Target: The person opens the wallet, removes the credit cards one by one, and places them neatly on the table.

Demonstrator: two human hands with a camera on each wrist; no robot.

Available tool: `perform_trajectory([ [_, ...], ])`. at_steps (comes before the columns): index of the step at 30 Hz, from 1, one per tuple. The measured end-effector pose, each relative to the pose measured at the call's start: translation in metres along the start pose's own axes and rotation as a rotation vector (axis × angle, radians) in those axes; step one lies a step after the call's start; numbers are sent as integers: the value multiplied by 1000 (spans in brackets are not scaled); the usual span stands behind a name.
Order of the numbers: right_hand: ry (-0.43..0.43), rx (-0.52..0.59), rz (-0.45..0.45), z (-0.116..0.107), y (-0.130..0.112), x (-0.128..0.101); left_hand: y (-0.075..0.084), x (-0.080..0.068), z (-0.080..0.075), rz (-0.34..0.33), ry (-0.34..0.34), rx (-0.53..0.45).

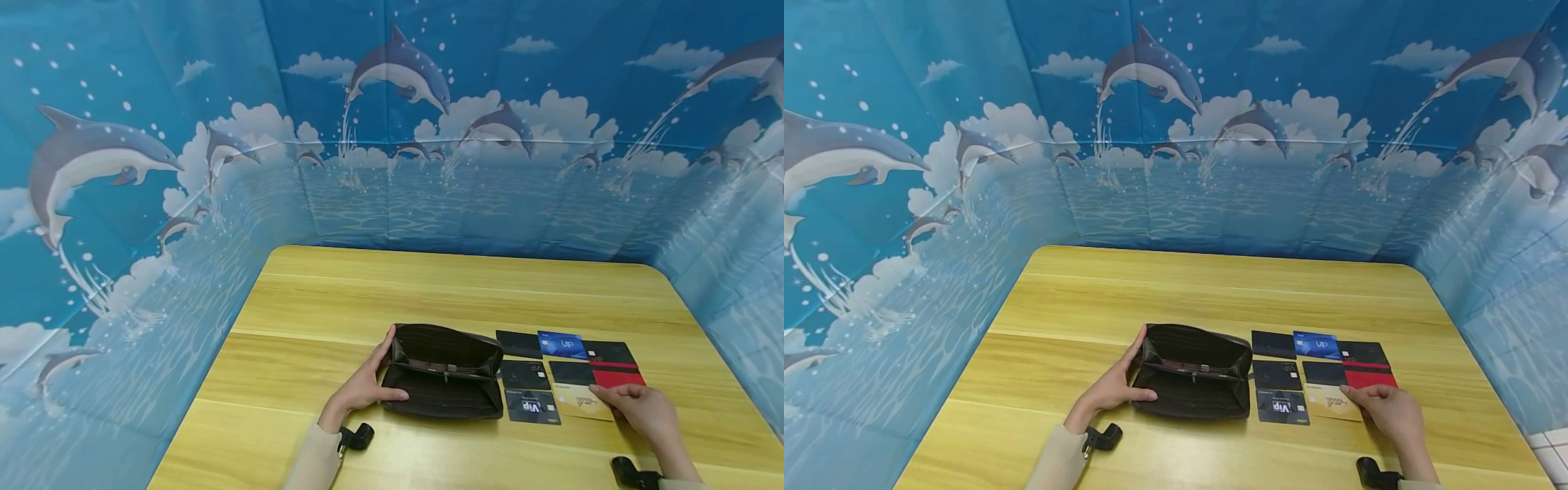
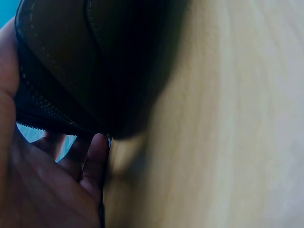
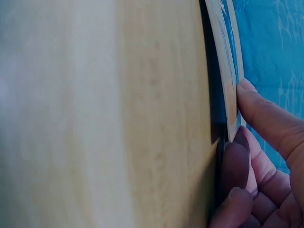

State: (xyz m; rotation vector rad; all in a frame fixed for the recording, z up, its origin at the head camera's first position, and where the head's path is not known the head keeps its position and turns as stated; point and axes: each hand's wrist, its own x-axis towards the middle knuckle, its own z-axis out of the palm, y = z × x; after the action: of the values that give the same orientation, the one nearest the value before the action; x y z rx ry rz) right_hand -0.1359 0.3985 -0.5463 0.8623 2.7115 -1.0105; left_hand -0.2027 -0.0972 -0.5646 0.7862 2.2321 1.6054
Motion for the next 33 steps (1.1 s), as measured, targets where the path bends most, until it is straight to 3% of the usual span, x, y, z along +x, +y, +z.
perform_trajectory([
  [20,37,13,20,4,4,5,0,0,1,-15,2,-5],
  [33,15,14,18,3,4,7,-2,2,0,9,1,-4],
])
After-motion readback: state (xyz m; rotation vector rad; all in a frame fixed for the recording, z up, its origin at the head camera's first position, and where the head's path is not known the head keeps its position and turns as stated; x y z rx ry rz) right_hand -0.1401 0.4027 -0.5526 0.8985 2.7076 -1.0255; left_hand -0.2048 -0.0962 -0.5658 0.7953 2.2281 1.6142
